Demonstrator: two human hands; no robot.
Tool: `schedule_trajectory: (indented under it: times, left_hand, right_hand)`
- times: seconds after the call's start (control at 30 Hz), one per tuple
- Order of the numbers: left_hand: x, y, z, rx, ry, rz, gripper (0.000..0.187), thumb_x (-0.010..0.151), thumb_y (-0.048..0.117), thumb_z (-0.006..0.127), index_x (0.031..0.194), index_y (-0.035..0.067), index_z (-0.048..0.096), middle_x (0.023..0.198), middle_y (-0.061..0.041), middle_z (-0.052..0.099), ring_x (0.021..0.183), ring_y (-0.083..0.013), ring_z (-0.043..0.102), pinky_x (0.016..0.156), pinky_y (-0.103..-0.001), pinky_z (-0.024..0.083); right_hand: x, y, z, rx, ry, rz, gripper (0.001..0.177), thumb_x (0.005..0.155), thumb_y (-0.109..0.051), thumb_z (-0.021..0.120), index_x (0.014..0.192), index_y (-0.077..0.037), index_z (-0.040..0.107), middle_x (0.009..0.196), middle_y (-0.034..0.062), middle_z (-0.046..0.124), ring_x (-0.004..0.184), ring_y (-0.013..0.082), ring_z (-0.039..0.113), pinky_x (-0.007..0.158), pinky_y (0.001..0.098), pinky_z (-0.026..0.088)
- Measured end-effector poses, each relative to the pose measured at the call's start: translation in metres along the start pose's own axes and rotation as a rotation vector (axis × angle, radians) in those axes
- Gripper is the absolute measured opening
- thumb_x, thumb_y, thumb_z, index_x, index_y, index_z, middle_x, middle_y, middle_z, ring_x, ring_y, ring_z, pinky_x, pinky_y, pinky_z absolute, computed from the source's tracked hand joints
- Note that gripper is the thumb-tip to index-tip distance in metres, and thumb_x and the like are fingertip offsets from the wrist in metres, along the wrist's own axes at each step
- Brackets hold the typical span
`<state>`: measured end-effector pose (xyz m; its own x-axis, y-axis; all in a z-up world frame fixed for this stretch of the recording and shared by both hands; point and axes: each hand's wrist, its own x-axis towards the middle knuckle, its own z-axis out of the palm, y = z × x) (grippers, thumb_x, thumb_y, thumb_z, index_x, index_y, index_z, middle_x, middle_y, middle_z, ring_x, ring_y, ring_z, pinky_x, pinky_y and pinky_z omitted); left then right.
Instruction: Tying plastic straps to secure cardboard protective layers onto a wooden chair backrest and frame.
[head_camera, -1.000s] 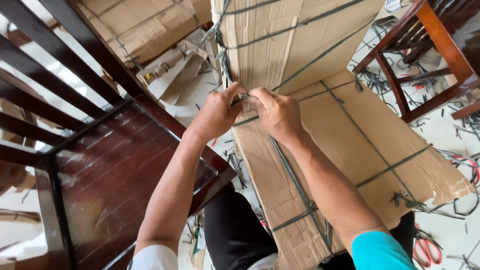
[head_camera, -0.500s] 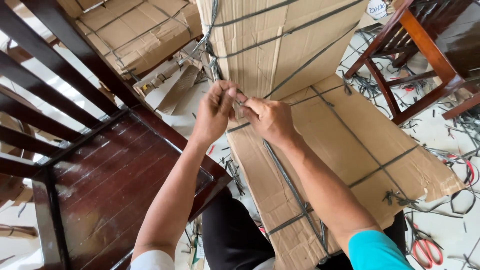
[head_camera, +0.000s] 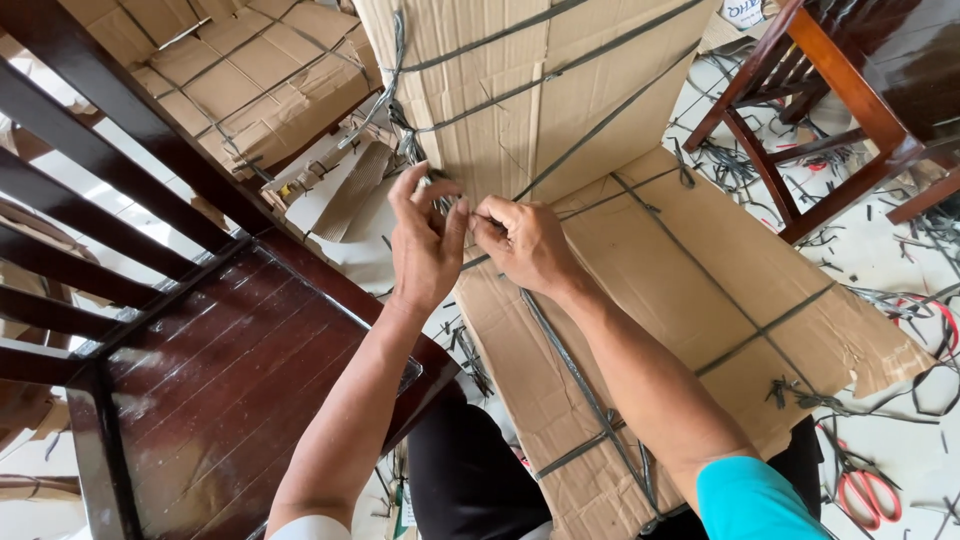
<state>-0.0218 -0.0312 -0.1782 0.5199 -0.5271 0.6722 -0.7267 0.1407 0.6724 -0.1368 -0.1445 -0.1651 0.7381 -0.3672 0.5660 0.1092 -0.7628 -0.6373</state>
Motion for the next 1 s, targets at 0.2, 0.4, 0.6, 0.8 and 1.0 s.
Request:
schedule_trajectory:
  times: [0.2, 0.4, 0.6, 0.8, 1.0]
  left_hand:
    - [0.000, -0.022, 0.007, 0.428, 0.220, 0.404, 0.063, 0.096, 0.008, 0.069, 0.150, -0.002, 0.038, 0.131, -0.007, 0.069, 0.121, -0.0302, 0.062, 0.106, -0.042, 0.045]
    - [-0.003, -0.010, 0.001, 0.287, 0.090, 0.357, 0.077, 0.077, -0.002, 0.067, 0.149, -0.008, 0.040, 0.108, -0.006, 0.074, 0.117, -0.0276, 0.065, 0.121, -0.044, 0.031]
    - [-0.005, -0.013, 0.000, 0.541, 0.026, 0.388, 0.031, 0.073, 0.016, 0.078, 0.103, 0.013, 0.070, 0.106, 0.000, 0.066, 0.121, -0.0261, 0.059, 0.120, -0.053, 0.025]
    - [-0.009, -0.022, 0.008, 0.619, 0.121, 0.359, 0.016, 0.086, 0.019, 0.076, 0.083, 0.011, 0.062, 0.128, -0.005, 0.055, 0.118, -0.0324, 0.059, 0.096, -0.045, 0.048]
    - [-0.004, -0.039, 0.004, 0.383, 0.113, 0.169, 0.037, 0.096, 0.008, 0.068, 0.129, 0.009, 0.052, 0.116, -0.012, 0.056, 0.087, -0.0264, 0.070, 0.074, -0.039, 0.060]
  right_hand:
    - [0.005, -0.023, -0.007, 0.037, 0.009, 0.047, 0.016, 0.095, -0.016, 0.066, 0.080, -0.011, 0.065, 0.060, 0.0170, 0.061, 0.061, 0.0405, 0.067, 0.053, 0.0445, 0.051]
    - [0.005, -0.025, -0.009, 0.055, -0.007, 0.039, 0.014, 0.095, -0.014, 0.061, 0.082, -0.011, 0.065, 0.058, 0.0174, 0.059, 0.059, 0.0383, 0.067, 0.054, 0.0425, 0.051]
    - [0.005, -0.015, -0.005, 0.068, -0.019, 0.057, 0.016, 0.096, -0.016, 0.061, 0.081, -0.012, 0.064, 0.055, 0.0147, 0.057, 0.053, 0.0326, 0.063, 0.052, 0.0398, 0.049]
    - [0.004, -0.020, -0.004, 0.092, -0.013, 0.049, 0.016, 0.099, -0.014, 0.062, 0.084, -0.011, 0.064, 0.058, 0.0169, 0.057, 0.054, 0.0306, 0.062, 0.052, 0.0392, 0.049]
    - [0.005, -0.019, -0.003, 0.121, 0.028, 0.057, 0.016, 0.102, -0.016, 0.063, 0.087, -0.012, 0.066, 0.057, 0.0119, 0.055, 0.053, 0.0208, 0.056, 0.053, 0.0339, 0.048]
